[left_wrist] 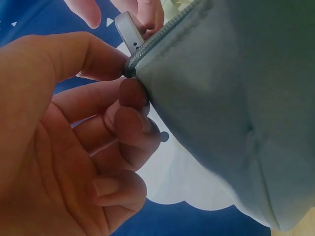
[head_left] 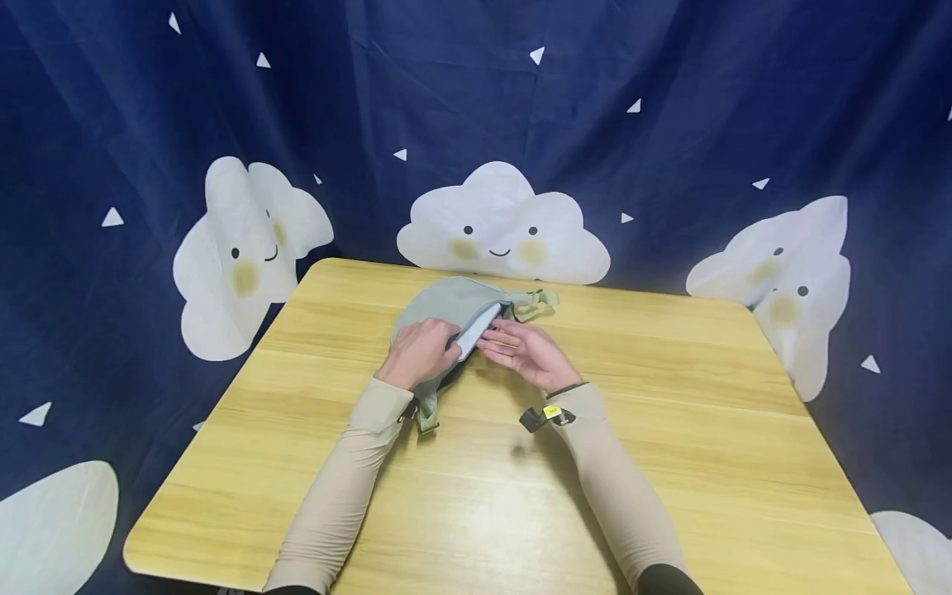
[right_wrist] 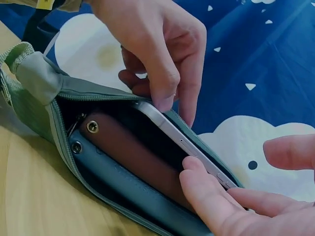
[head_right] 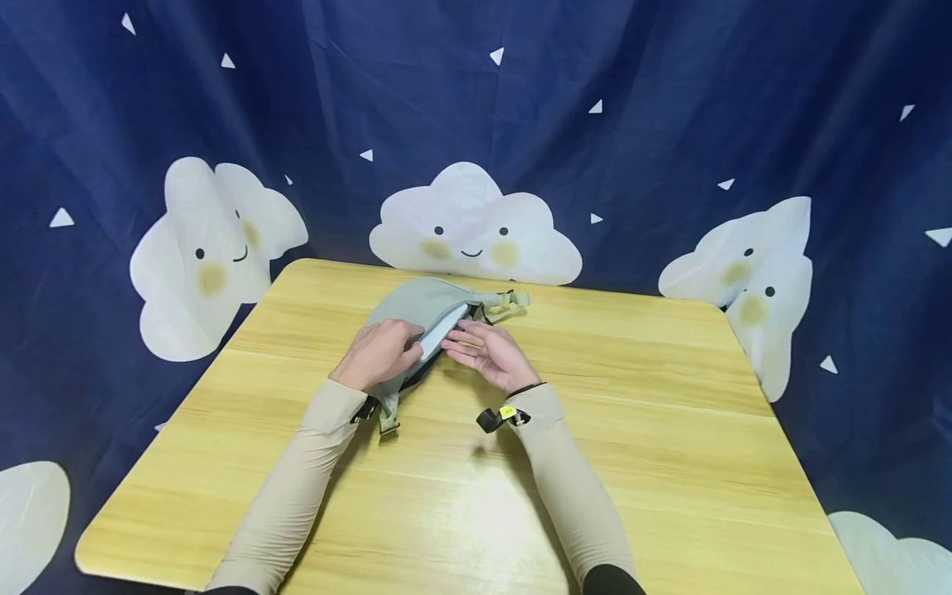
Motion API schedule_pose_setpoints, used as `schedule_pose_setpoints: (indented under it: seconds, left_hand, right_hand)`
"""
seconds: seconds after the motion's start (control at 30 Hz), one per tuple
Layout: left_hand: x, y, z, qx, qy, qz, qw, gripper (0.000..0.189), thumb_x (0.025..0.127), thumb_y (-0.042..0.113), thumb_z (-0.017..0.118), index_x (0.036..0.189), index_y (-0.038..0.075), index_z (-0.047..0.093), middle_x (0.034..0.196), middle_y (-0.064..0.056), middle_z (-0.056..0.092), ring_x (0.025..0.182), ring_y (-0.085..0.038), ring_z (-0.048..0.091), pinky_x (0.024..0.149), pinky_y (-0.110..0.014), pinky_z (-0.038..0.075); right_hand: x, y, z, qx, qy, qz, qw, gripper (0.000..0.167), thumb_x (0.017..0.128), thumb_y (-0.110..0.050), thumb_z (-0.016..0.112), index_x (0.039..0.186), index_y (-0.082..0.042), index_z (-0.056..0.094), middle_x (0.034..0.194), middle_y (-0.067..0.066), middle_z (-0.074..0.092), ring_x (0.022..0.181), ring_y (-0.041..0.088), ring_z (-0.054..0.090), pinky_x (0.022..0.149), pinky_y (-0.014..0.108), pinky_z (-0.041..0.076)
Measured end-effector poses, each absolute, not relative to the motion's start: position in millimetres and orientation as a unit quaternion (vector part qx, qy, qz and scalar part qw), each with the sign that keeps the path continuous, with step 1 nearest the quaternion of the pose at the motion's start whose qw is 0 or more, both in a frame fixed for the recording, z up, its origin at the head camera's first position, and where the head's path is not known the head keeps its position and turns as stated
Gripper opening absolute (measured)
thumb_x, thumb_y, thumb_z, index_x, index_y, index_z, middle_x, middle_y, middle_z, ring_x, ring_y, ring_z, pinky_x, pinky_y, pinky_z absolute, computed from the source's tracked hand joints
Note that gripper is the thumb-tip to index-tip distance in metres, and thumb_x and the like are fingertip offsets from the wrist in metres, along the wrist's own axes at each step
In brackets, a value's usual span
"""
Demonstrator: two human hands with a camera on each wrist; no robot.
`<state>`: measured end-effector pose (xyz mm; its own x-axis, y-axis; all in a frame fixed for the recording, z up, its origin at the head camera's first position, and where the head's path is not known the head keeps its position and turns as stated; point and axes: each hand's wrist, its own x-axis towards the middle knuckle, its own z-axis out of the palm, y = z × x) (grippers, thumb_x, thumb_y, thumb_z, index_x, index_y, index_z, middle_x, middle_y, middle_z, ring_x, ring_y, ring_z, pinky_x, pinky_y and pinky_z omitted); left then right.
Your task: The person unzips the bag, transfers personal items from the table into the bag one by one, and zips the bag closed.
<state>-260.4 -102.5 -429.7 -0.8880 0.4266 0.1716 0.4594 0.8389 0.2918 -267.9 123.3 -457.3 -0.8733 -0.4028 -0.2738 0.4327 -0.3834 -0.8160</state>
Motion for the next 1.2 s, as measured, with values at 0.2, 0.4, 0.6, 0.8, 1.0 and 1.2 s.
schedule_pose_setpoints:
  seconds: [0.2,0.4,0.6,0.8,1.0,1.2]
  left_hand:
    - [-260.9,-101.7,-430.6,-0.232,-0.958,-0.162,0.052,0.028,0.094,0.023,0.063,0.069,0.019,0.053,0.070,0.001,0.060,0.059,-0.017,0.053,0.050,-0.032,0.037]
    - [-262.1,-102.1,-432.3,-0.235,-0.957,-0.160,0.055,0.029,0.095,0.025,0.064,0.069,0.019,0.053,0.069,0.001,0.059,0.059,-0.017,0.054,0.049,-0.033,0.037]
    - [-261.3,-100.0,-431.2,-0.234,-0.958,-0.158,0.048,0.029,0.094,0.024,0.064,0.068,0.020,0.052,0.066,0.002,0.057,0.057,-0.016,0.052,0.048,-0.032,0.036]
    - [-261.2,-99.7,-431.0,-0.234,-0.959,-0.156,0.043,0.029,0.095,0.023,0.064,0.069,0.019,0.052,0.066,0.002,0.056,0.057,-0.016,0.052,0.049,-0.033,0.037]
    - [-260.7,-100.0,-430.6,-0.238,-0.957,-0.162,0.043,0.029,0.095,0.022,0.063,0.068,0.018,0.053,0.065,0.001,0.056,0.056,-0.016,0.052,0.050,-0.033,0.038]
    - [-260.9,-100.2,-430.3,-0.240,-0.956,-0.165,0.041,0.026,0.094,0.020,0.063,0.070,0.018,0.055,0.067,0.000,0.057,0.058,-0.017,0.052,0.050,-0.033,0.039]
  right_hand:
    - [-269.2,120.1,-460.9,0.006,0.478,-0.839,0.260,0.053,0.111,-0.013,0.038,0.159,0.004,0.025,0.161,0.033,0.031,0.136,0.036,0.056,0.123,0.048,0.034]
    - [-270.2,119.8,-462.3,0.006,0.460,-0.844,0.275,0.054,0.111,-0.014,0.039,0.160,0.002,0.024,0.163,0.030,0.027,0.141,0.038,0.049,0.125,0.046,0.033]
    - [-268.3,124.3,-459.0,-0.006,0.477,-0.828,0.294,0.056,0.111,-0.018,0.039,0.161,-0.001,0.021,0.164,0.029,0.025,0.136,0.036,0.054,0.121,0.047,0.037]
    - [-267.1,124.2,-457.2,-0.005,0.461,-0.838,0.293,0.055,0.111,-0.016,0.039,0.160,0.000,0.022,0.159,0.029,0.030,0.130,0.035,0.059,0.122,0.046,0.035]
    - [-267.4,121.5,-456.6,-0.007,0.456,-0.842,0.289,0.057,0.111,-0.016,0.039,0.161,0.002,0.018,0.156,0.028,0.032,0.123,0.031,0.062,0.122,0.044,0.036]
    - [-268.1,116.9,-457.2,-0.005,0.448,-0.846,0.288,0.057,0.112,-0.016,0.037,0.161,0.002,0.015,0.164,0.031,0.022,0.138,0.040,0.052,0.124,0.044,0.033]
